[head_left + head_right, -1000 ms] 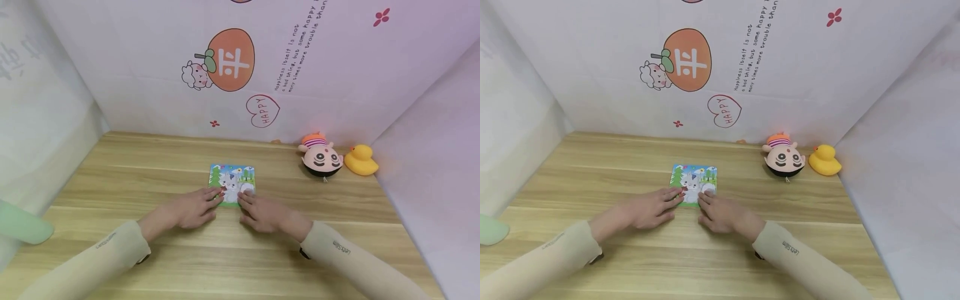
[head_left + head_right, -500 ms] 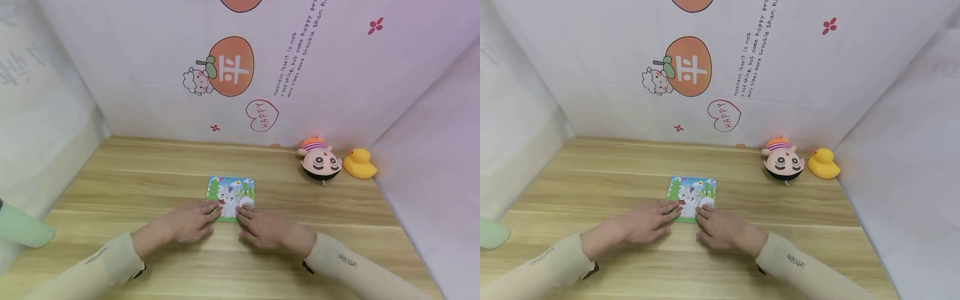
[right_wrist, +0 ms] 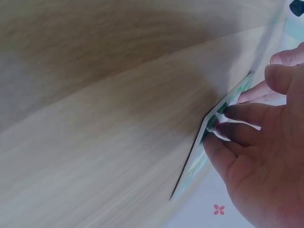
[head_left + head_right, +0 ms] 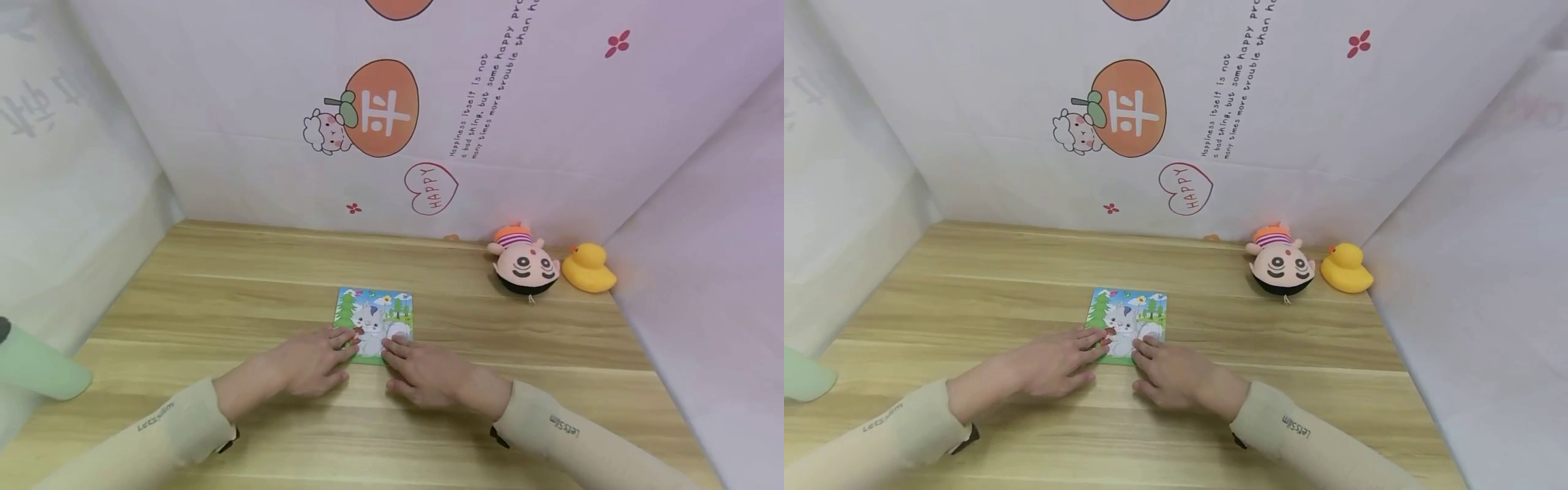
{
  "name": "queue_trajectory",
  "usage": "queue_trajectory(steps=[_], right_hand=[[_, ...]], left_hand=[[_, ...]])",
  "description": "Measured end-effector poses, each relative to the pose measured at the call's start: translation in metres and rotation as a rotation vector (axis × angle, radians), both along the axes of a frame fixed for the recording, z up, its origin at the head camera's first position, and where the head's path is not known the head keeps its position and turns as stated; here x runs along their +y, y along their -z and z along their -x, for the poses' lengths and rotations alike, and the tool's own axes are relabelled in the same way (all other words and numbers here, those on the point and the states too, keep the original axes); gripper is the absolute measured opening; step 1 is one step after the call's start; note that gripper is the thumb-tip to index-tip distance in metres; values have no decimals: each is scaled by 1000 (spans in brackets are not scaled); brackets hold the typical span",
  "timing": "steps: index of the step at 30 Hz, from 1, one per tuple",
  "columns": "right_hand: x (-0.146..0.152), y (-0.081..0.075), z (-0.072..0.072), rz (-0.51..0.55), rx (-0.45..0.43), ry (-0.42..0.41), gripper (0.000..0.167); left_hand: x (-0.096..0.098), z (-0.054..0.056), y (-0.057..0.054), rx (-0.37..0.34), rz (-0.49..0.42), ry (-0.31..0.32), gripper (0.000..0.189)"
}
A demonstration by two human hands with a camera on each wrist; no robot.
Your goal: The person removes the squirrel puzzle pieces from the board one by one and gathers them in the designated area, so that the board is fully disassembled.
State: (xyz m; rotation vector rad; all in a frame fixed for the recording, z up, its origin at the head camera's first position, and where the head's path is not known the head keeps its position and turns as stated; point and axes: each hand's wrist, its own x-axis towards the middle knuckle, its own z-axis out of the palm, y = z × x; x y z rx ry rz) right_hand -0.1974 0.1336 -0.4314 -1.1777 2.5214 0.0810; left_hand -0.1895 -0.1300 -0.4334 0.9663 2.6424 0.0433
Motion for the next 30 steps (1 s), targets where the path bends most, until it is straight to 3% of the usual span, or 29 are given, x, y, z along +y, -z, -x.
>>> queue_trajectory(steps=[9, 15, 19, 22, 26, 30], right_hand=[[-4, -1, -5, 3, -16, -14, 63], [-7, -5, -2, 55, -46, 0, 58], [-7, -12, 10, 194, -55, 23, 54], [-7, -17, 29, 286, 18, 49, 51], [-5, -17, 55, 309, 125, 124, 49], [-6, -10, 72, 267, 173, 196, 50]], left_hand=[[0, -5, -4, -30, 30, -6, 64], [-1, -1, -9, -65, -1, -10, 63], [-1, 11, -16, -44, -44, 26, 61], [3, 24, -22, 22, -45, 59, 61], [13, 44, -26, 85, -31, 81, 62], [24, 60, -24, 77, 13, 70, 66]])
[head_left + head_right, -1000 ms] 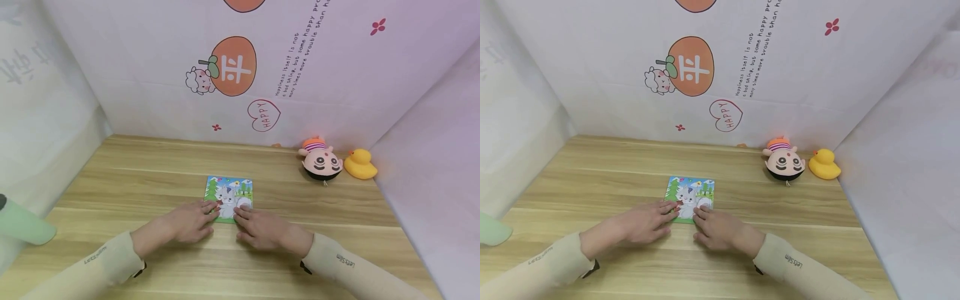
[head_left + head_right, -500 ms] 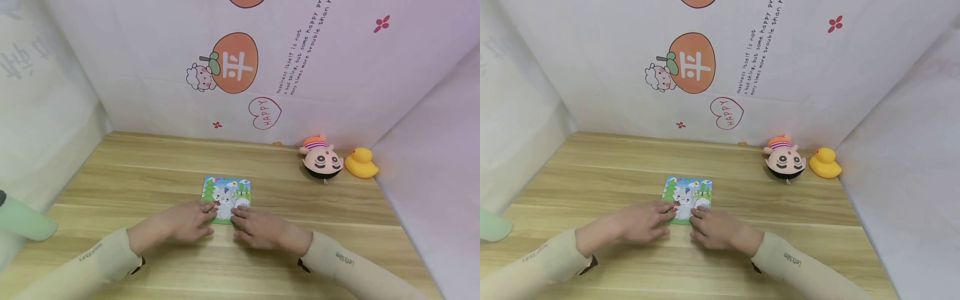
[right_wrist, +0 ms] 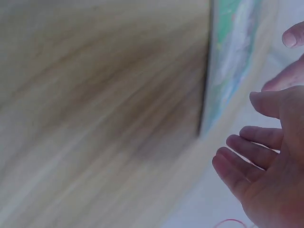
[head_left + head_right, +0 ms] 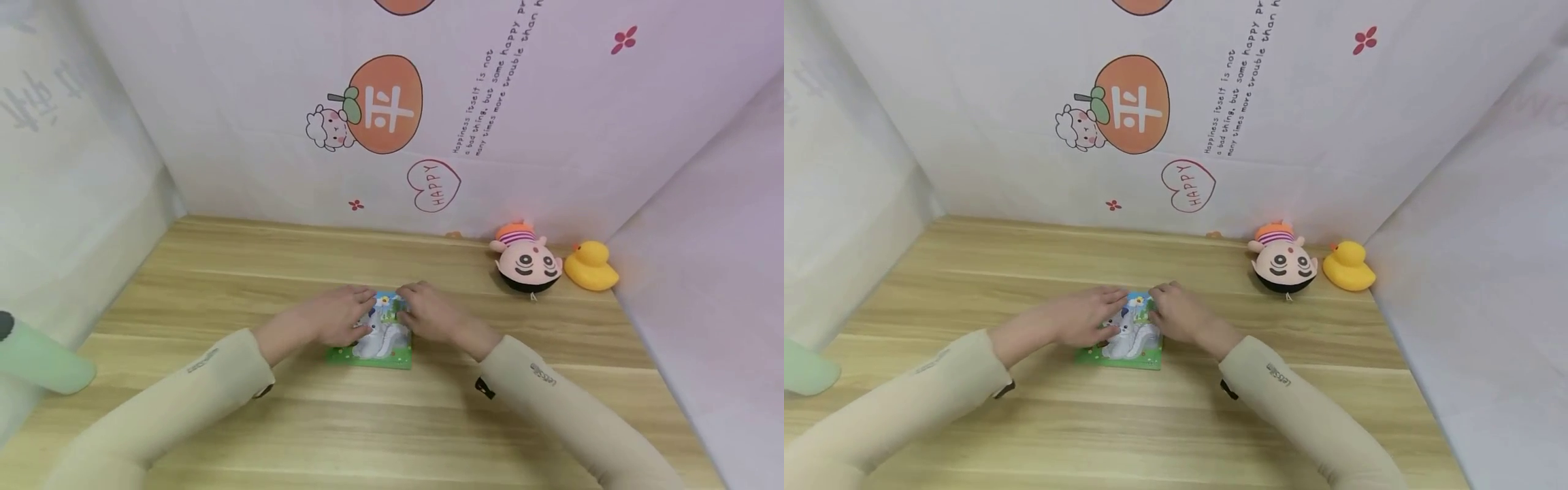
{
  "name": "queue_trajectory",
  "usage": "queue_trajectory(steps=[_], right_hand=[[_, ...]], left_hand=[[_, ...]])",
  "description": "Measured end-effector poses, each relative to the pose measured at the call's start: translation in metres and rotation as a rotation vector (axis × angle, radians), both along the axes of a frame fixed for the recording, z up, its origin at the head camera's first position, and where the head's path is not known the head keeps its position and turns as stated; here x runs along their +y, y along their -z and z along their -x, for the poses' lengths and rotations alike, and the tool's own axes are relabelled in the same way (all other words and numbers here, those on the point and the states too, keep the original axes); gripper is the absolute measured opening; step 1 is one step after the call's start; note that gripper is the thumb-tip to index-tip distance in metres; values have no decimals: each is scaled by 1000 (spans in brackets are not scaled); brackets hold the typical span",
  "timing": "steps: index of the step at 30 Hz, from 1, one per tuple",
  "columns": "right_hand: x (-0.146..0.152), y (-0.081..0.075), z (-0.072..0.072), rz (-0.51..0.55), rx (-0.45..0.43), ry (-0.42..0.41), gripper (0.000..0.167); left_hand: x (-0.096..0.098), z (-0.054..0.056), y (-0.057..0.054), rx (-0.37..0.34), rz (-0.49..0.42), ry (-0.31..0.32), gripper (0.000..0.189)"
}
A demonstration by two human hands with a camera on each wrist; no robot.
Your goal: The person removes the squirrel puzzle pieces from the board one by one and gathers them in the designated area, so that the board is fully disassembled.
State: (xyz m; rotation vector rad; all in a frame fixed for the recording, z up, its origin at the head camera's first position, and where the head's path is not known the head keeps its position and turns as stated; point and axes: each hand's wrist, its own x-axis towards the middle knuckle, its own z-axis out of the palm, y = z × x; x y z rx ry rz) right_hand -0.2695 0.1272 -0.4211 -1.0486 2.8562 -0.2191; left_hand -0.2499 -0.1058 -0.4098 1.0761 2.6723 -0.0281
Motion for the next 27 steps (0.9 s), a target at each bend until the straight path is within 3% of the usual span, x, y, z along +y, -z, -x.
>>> queue_trajectory(steps=[4, 8, 15, 27], right_hand=[[-4, 12, 6, -82, -8, 54, 57], [-6, 21, 6, -133, -16, 75, 66], [-4, 24, 7, -75, -19, 86, 67], [-5, 26, 11, 27, -46, 126, 57]], left_hand=[[4, 8, 9, -60, 59, -57, 79], [-1, 10, 18, -83, 60, -84, 89], [-6, 9, 27, -94, 58, -53, 94], [-8, 10, 37, -106, 34, -58, 93]])
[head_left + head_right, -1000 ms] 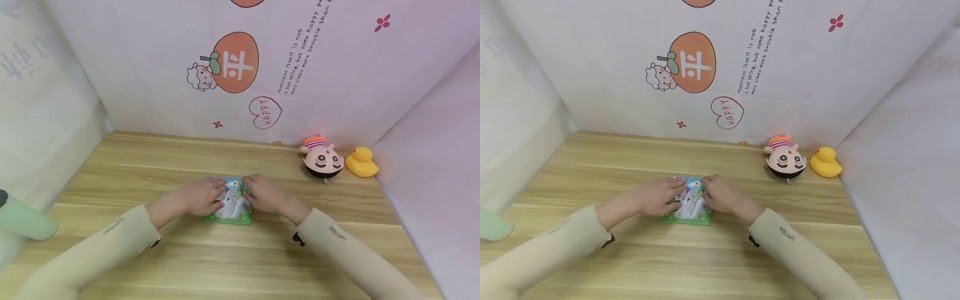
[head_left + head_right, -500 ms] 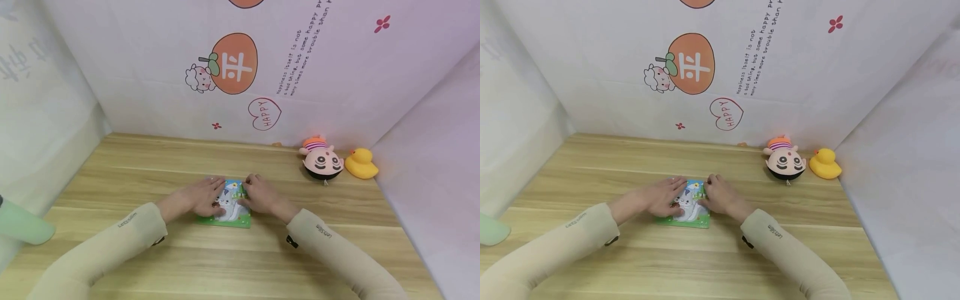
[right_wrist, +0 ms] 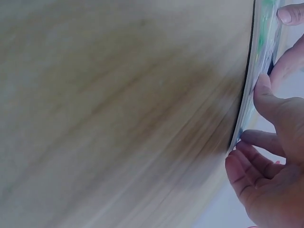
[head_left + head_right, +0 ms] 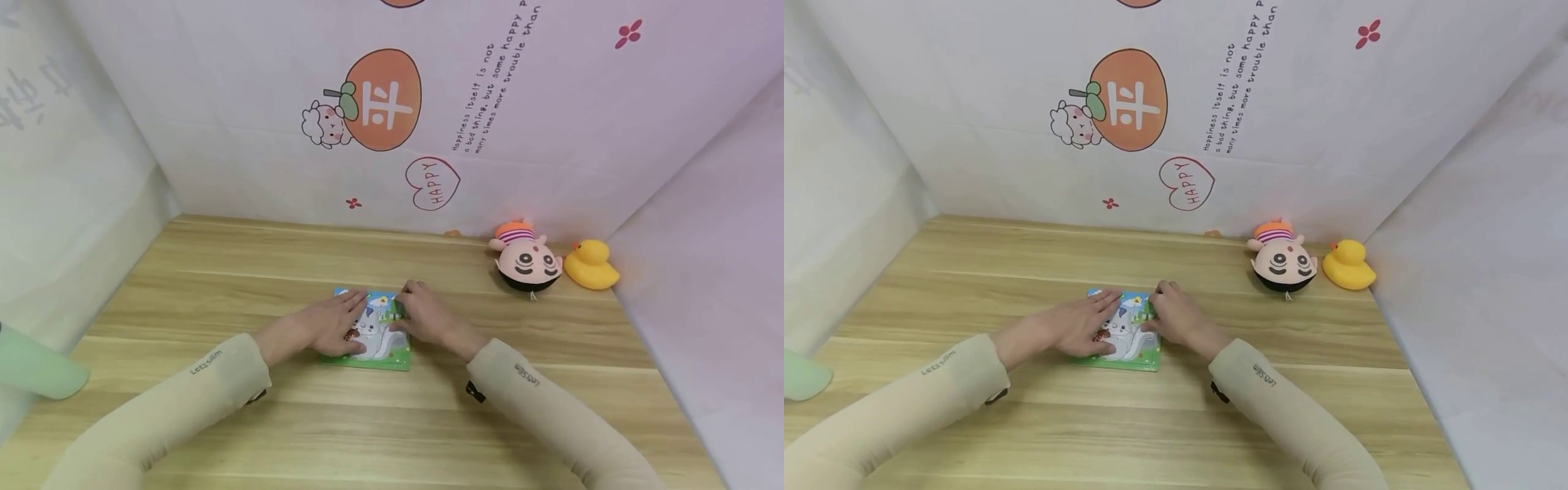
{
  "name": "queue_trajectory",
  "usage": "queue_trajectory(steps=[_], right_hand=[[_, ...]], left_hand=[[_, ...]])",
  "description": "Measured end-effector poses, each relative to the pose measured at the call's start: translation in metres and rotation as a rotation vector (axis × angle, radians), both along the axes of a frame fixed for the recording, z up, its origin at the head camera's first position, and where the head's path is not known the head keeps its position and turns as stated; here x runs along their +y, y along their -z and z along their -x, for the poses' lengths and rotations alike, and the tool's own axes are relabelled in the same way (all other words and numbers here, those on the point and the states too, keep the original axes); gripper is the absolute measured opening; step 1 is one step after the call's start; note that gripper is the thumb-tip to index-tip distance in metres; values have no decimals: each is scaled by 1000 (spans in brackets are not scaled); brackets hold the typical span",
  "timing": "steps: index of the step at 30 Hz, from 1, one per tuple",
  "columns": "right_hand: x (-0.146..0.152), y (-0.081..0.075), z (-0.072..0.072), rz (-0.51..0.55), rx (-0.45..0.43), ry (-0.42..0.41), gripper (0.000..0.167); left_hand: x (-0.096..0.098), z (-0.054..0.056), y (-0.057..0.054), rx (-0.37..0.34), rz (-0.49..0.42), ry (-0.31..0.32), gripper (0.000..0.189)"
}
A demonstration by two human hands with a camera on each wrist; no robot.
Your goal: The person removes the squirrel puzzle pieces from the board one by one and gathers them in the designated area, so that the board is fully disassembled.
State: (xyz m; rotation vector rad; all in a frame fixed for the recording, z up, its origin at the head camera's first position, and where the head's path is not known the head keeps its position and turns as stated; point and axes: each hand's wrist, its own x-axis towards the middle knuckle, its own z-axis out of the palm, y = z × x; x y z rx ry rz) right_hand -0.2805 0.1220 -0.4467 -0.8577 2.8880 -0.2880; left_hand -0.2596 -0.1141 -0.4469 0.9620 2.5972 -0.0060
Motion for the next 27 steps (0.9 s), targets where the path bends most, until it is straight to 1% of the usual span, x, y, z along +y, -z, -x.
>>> queue_trajectory(steps=[4, 7, 13, 16, 22, 27], right_hand=[[0, 0, 4, 44, -19, 13, 49], [-1, -1, 7, 52, -40, 29, 48], [-4, 1, 12, 74, -129, 98, 46], [-5, 3, 13, 84, -159, 122, 45], [-5, 2, 15, 101, -190, 145, 45], [-5, 1, 16, 103, -200, 144, 45]], left_hand=[[0, 1, 0, -16, -22, -8, 86], [0, 2, -1, -28, -40, -21, 82], [0, 2, -1, -38, -53, -36, 83], [-1, 3, -1, -42, -59, -37, 83], [-1, 3, -1, -45, -58, -38, 83], [-1, 3, 0, -39, -59, -37, 82]])
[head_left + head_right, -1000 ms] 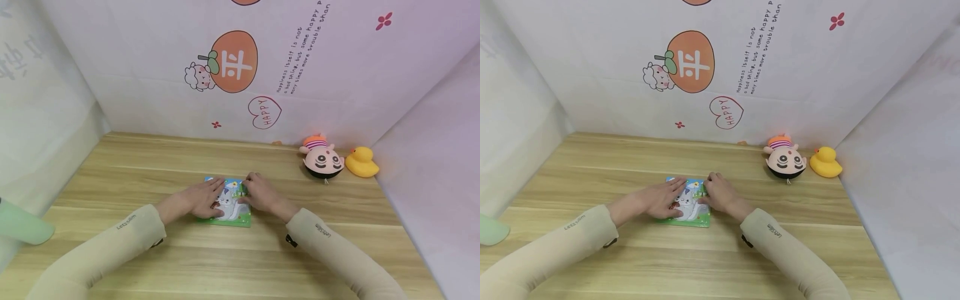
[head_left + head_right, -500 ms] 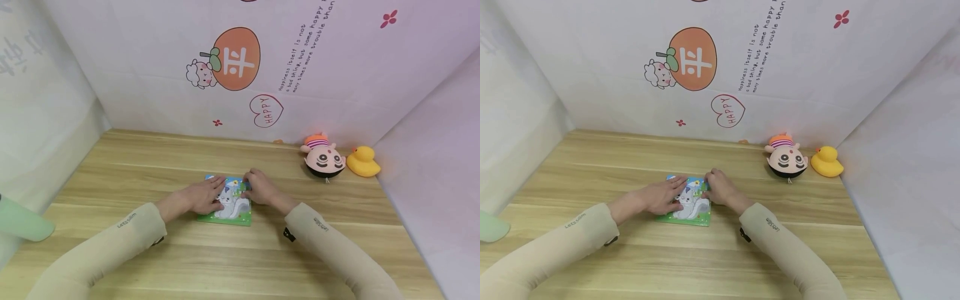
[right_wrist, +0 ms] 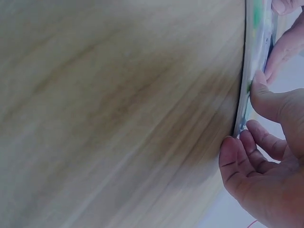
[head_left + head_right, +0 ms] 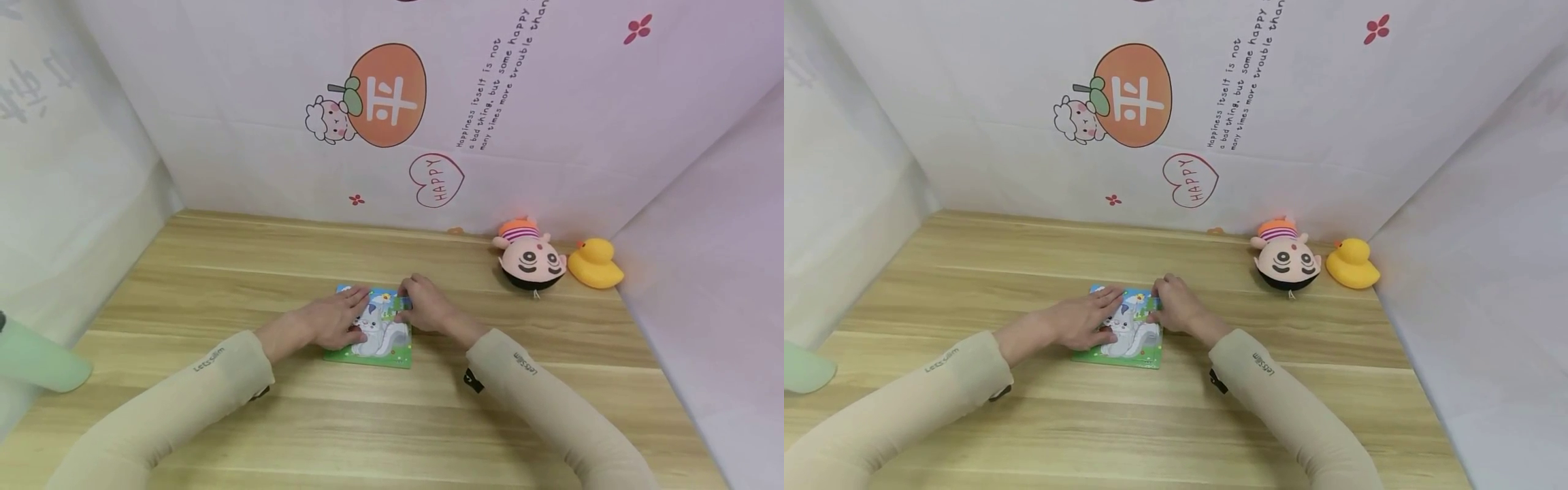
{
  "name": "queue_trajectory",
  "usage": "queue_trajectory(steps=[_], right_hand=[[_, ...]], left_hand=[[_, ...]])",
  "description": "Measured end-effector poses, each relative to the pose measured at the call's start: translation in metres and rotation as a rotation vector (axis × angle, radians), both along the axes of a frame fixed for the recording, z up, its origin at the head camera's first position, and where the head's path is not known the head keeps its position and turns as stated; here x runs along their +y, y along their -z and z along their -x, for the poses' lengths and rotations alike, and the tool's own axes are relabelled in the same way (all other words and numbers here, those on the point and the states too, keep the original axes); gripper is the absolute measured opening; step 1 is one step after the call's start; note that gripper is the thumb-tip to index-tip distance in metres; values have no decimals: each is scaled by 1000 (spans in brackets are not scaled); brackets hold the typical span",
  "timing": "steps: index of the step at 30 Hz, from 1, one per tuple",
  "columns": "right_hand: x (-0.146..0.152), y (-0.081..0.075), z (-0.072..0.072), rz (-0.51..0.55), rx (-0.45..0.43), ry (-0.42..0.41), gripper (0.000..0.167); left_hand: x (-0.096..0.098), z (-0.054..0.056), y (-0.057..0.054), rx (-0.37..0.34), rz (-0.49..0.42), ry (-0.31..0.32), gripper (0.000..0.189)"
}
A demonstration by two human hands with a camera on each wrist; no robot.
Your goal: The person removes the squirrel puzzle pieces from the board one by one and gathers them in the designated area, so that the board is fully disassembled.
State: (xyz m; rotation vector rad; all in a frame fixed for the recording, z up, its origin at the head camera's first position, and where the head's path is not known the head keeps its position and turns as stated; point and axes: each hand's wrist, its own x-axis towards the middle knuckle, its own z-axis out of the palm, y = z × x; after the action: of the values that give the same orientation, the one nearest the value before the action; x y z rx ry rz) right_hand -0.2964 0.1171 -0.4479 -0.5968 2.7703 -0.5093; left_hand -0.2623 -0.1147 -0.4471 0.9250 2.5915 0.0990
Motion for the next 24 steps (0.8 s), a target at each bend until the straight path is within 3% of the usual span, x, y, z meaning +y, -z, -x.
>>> queue_trajectory(steps=[10, 18, 24], right_hand=[[-3, -5, 3, -17, -43, -7, 52], [-3, -4, 3, -26, -25, -39, 44], [-3, -3, 4, 22, -22, -39, 42]], left_hand=[[0, 0, -1, 7, 19, 4, 83], [1, -2, -1, 8, 24, 9, 81], [0, -2, -2, 14, 53, 20, 82]])
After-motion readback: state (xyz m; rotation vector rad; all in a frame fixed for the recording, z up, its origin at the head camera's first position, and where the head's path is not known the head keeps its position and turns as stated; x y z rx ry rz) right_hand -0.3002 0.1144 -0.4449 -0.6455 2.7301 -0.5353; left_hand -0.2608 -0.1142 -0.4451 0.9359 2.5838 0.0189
